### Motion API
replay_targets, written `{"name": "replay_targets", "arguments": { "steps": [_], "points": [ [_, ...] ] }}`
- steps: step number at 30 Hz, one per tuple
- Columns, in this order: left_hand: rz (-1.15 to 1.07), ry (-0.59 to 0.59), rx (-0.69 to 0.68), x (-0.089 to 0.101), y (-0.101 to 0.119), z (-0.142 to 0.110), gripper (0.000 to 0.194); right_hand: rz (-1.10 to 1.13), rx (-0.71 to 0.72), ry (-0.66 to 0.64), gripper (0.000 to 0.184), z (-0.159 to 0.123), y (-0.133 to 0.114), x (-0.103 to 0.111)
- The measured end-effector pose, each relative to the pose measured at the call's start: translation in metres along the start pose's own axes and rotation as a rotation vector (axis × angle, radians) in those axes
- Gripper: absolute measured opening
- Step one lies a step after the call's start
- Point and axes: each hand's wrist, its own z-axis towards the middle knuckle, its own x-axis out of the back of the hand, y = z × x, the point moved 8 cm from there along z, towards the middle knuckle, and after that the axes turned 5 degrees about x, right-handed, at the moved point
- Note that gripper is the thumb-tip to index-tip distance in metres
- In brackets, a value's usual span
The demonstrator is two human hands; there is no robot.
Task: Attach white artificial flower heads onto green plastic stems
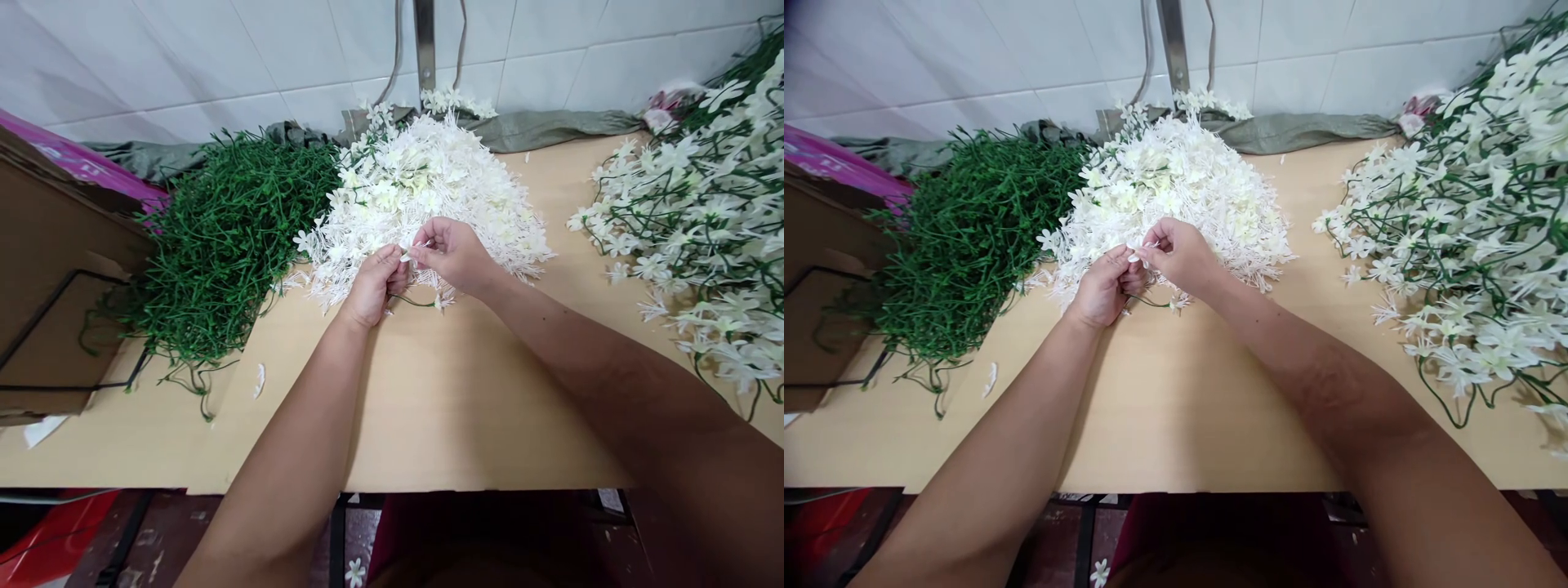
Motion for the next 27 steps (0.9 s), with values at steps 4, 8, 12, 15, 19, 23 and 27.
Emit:
{"name": "replay_targets", "arguments": {
  "steps": [4, 8, 12, 15, 19, 23, 27],
  "points": [
    [0.009, -0.002, -0.001, 0.0, -0.001, 0.001, 0.036, 0.022, 0.034, -0.008, 0.023, 0.001, -0.001, 0.003],
    [0.017, 0.042, 0.019, 0.003, -0.003, 0.001, 0.036, -0.116, 0.136, -0.004, 0.022, 0.001, -0.01, 0.007],
    [0.028, 0.043, 0.004, 0.002, -0.002, 0.001, 0.036, -0.2, 0.16, -0.024, 0.022, 0.0, -0.015, 0.008],
    [0.02, 0.029, -0.003, 0.002, -0.002, 0.001, 0.037, -0.207, 0.166, -0.038, 0.023, -0.001, -0.017, 0.007],
    [-0.014, 0.02, 0.002, 0.0, -0.001, 0.001, 0.037, -0.137, 0.131, -0.029, 0.028, -0.001, -0.014, 0.007],
    [-0.024, 0.041, 0.058, -0.002, -0.002, 0.0, 0.038, 0.115, -0.06, -0.07, 0.037, -0.004, 0.001, 0.001],
    [-0.024, 0.018, 0.042, -0.005, 0.001, -0.001, 0.039, 0.266, -0.162, -0.047, 0.036, -0.005, 0.01, 0.001]
  ]
}}
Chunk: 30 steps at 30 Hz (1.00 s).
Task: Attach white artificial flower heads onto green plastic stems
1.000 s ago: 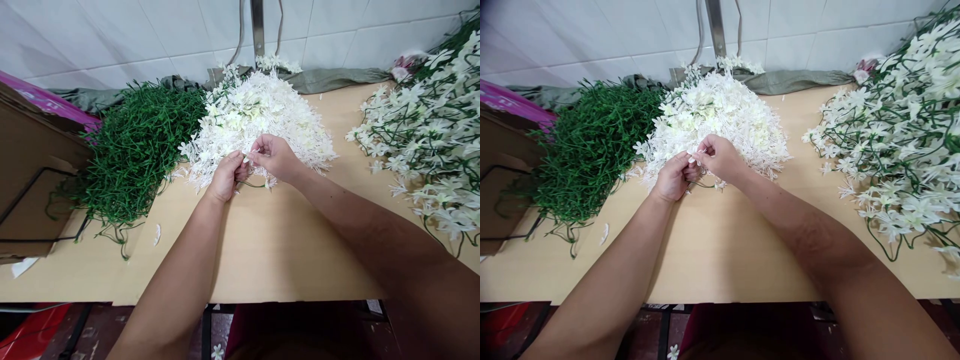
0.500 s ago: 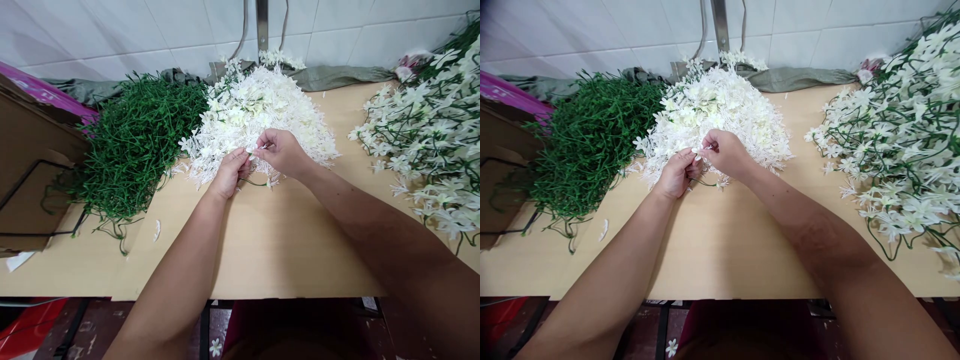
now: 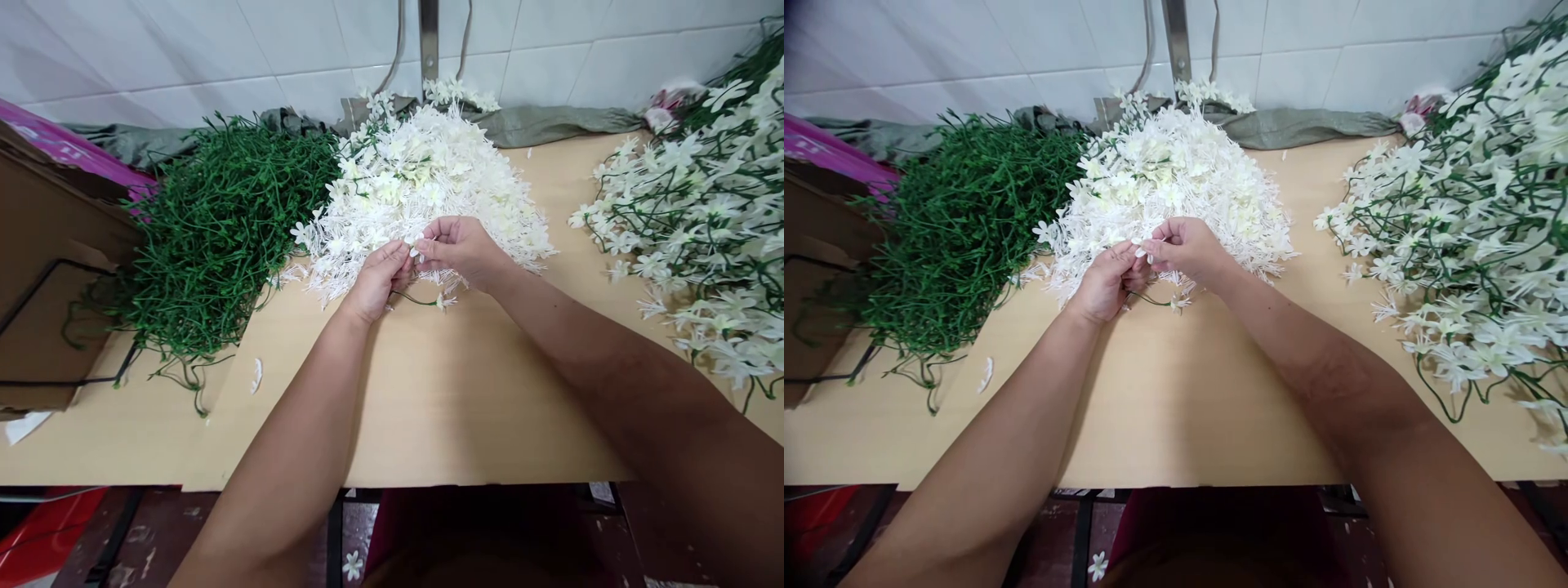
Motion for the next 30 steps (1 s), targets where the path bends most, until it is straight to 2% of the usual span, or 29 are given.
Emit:
{"name": "replay_targets", "arguments": {
  "steps": [6, 16, 20, 26, 30],
  "points": [
    [0.052, 0.006, 0.019, -0.001, 0.0, 0.0, 0.044, 0.051, -0.067, -0.027, 0.033, 0.003, 0.008, 0.003],
    [0.031, -0.033, -0.011, 0.0, -0.002, 0.002, 0.043, -0.03, -0.007, -0.017, 0.036, -0.001, -0.002, 0.001],
    [0.031, -0.035, -0.003, 0.001, -0.003, 0.002, 0.044, 0.024, -0.012, -0.031, 0.038, -0.001, 0.004, -0.002],
    [0.001, -0.058, -0.017, 0.002, -0.004, 0.001, 0.041, 0.112, 0.024, -0.123, 0.04, 0.0, 0.014, -0.009],
    [-0.018, -0.094, -0.06, 0.001, -0.002, 0.0, 0.044, 0.126, 0.064, -0.115, 0.044, 0.0, 0.013, -0.01]
  ]
}}
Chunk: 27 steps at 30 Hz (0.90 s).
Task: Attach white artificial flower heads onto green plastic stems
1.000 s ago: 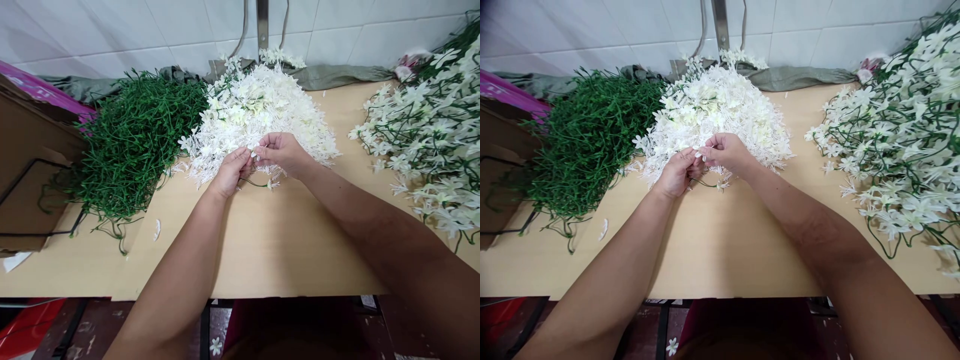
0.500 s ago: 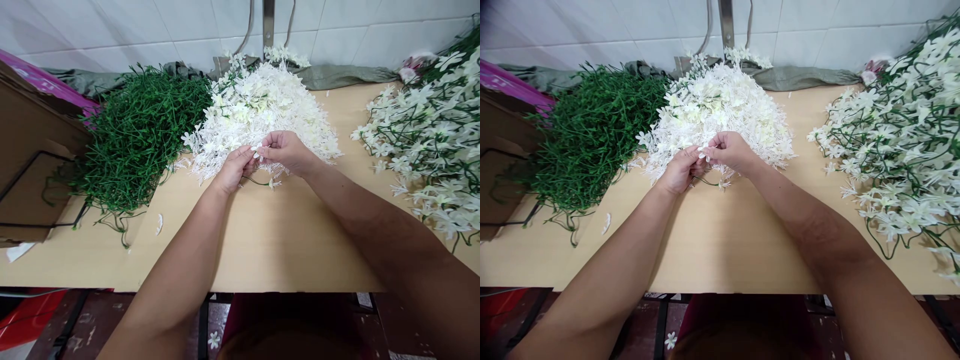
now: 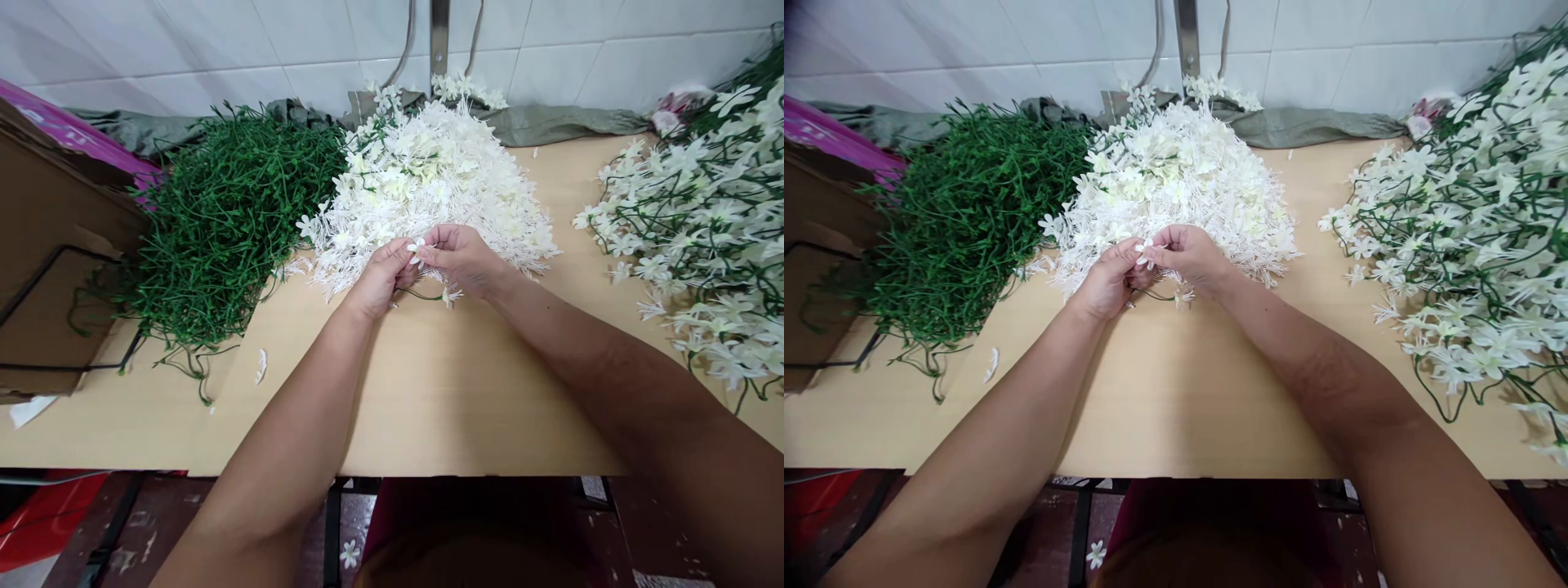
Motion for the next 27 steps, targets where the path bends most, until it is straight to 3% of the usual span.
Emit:
{"name": "replay_targets", "arguments": {
  "steps": [10, 18, 27],
  "points": [
    [0.021, 0.028, -0.022, -0.0068, 0.0007, -0.0026, 0.045, -0.036, 0.018, 0.052, 0.051, -0.0017, -0.0061, -0.0013],
    [0.008, 0.012, -0.012, -0.0051, -0.002, -0.0011, 0.04, 0.02, -0.043, -0.096, 0.052, 0.0001, -0.0037, -0.0058],
    [0.043, -0.002, 0.007, -0.0093, -0.0016, -0.0044, 0.04, -0.203, 0.037, -0.161, 0.045, 0.0006, -0.0067, -0.0038]
  ]
}}
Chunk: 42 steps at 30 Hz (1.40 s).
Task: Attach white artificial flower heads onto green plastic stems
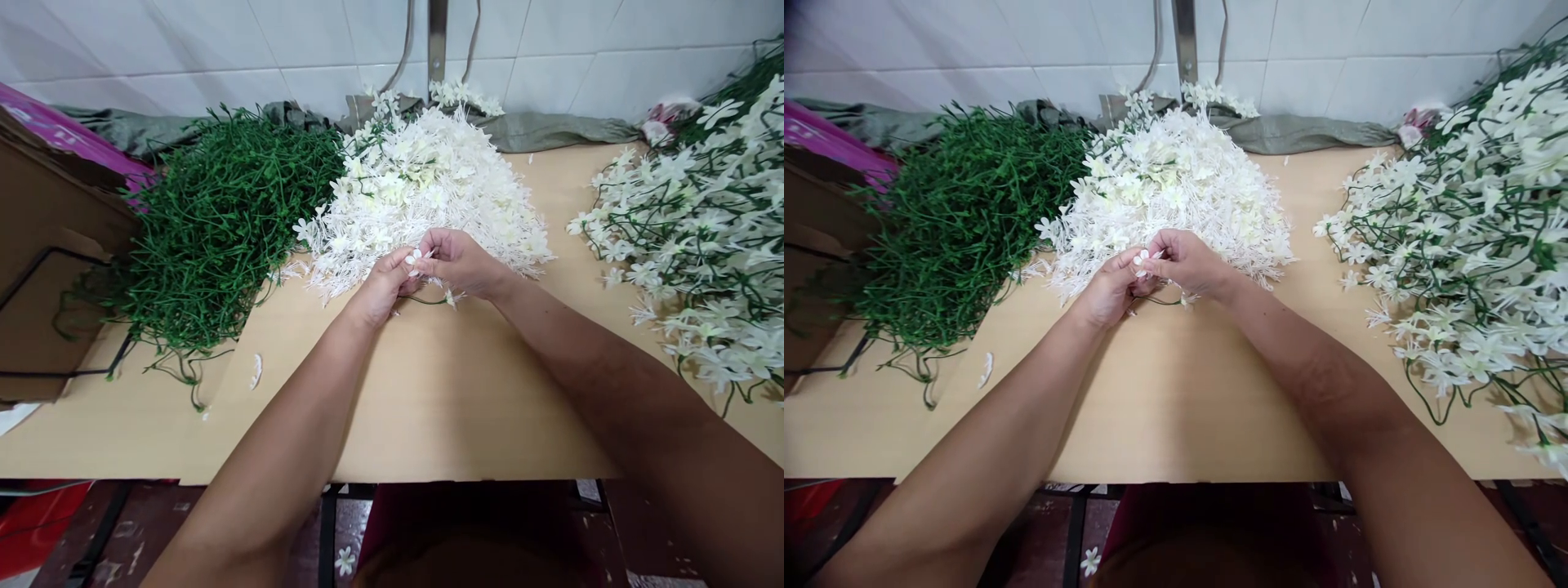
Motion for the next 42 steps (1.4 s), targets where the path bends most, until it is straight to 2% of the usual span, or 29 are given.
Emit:
{"name": "replay_targets", "arguments": {
  "steps": [3, 8, 11, 17, 29, 36, 39, 42],
  "points": [
    [-0.002, 0.014, 0.003, 0.0, -0.001, 0.001, 0.038, -0.041, 0.016, 0.034, 0.042, 0.002, 0.001, 0.003],
    [-0.01, 0.01, 0.015, -0.001, 0.0, 0.004, 0.037, 0.148, -0.034, -0.015, 0.049, 0.002, 0.005, 0.002],
    [-0.029, 0.013, 0.028, 0.0, 0.001, 0.005, 0.032, 0.239, -0.067, 0.001, 0.049, 0.0, 0.003, 0.006],
    [-0.034, 0.025, 0.043, 0.002, 0.001, 0.005, 0.024, 0.258, -0.096, 0.034, 0.048, -0.003, -0.001, 0.01],
    [0.009, 0.036, -0.009, 0.005, -0.001, 0.006, 0.033, 0.127, -0.014, 0.064, 0.047, 0.001, 0.004, 0.016],
    [0.005, 0.066, 0.001, 0.005, -0.002, 0.008, 0.038, 0.084, -0.062, 0.101, 0.035, 0.001, 0.012, 0.011],
    [-0.045, 0.076, 0.005, 0.005, -0.002, 0.008, 0.036, 0.016, -0.072, 0.131, 0.03, 0.001, 0.004, 0.009],
    [-0.119, 0.172, 0.001, 0.013, -0.001, 0.007, 0.024, -0.195, -0.039, 0.168, 0.026, -0.001, -0.022, 0.013]
  ]
}}
